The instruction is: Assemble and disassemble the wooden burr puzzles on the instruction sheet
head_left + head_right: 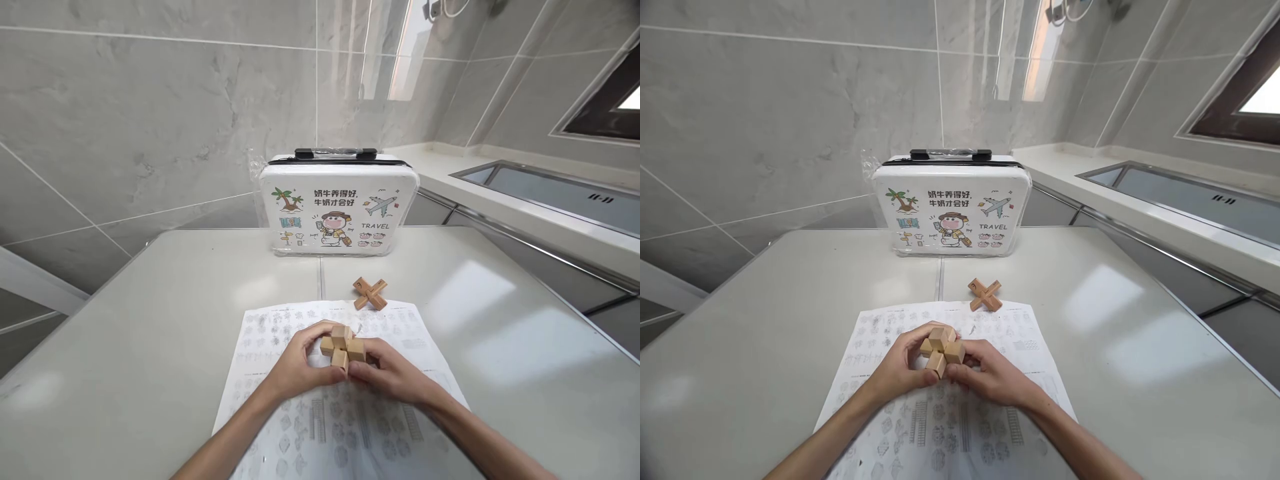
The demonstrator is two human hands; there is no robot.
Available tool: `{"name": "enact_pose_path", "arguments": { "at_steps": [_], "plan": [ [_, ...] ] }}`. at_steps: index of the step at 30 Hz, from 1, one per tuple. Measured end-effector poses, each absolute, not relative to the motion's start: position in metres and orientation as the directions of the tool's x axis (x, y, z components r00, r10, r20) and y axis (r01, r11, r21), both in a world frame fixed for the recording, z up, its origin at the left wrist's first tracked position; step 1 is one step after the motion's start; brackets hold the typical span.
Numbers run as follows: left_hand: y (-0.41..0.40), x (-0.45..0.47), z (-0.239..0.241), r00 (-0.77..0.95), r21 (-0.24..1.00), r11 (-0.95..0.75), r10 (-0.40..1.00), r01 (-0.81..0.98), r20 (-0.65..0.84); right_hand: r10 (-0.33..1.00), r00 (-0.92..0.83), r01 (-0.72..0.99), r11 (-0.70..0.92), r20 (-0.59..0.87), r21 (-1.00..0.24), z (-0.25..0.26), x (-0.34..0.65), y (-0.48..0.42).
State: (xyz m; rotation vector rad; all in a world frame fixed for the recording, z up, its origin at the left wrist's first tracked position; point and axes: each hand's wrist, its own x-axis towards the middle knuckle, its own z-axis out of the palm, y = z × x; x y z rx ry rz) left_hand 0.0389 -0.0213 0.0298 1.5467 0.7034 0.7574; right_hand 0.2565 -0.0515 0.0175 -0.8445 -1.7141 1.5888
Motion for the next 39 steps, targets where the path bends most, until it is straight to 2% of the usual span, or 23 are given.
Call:
{"name": "enact_pose_path", "arguments": {
  "at_steps": [4,9,16,21,24,30,36,39],
  "plan": [
    [-0.022,0.039,0.029,0.573,0.986,-0.166,0.809,0.009,0.131,0.899,-0.438,0.063,0.054,0.021,-0.997,0.005,0.255,-0.05],
    [-0.022,0.04,0.027,0.468,0.948,-0.291,0.861,0.131,0.2,0.96,-0.275,0.135,0.085,0.045,-0.987,-0.004,0.252,-0.05],
    [-0.022,0.042,0.025,0.393,0.9,-0.353,0.888,0.255,0.237,0.95,-0.305,0.074,0.094,0.067,-0.993,-0.007,0.252,-0.051],
    [-0.019,0.039,0.019,0.405,0.846,-0.393,0.883,0.361,0.237,0.965,-0.24,0.148,0.141,0.102,-0.979,-0.006,0.257,-0.048],
    [-0.016,0.038,0.014,0.407,0.762,-0.447,0.875,0.469,0.262,0.979,-0.177,0.184,0.133,0.1,-0.974,-0.002,0.258,-0.046],
    [-0.014,0.035,0.004,0.392,0.571,-0.508,0.861,0.645,0.324,0.983,-0.169,0.191,0.098,0.065,-0.977,-0.003,0.258,-0.045],
    [-0.013,0.033,-0.002,0.373,0.547,-0.469,0.883,0.693,0.285,0.989,-0.145,0.211,0.069,0.039,-0.975,-0.004,0.258,-0.045],
    [-0.014,0.034,0.002,0.374,0.56,-0.504,0.864,0.657,0.338,0.991,-0.131,0.218,0.065,0.037,-0.974,-0.007,0.258,-0.044]
  ]
}}
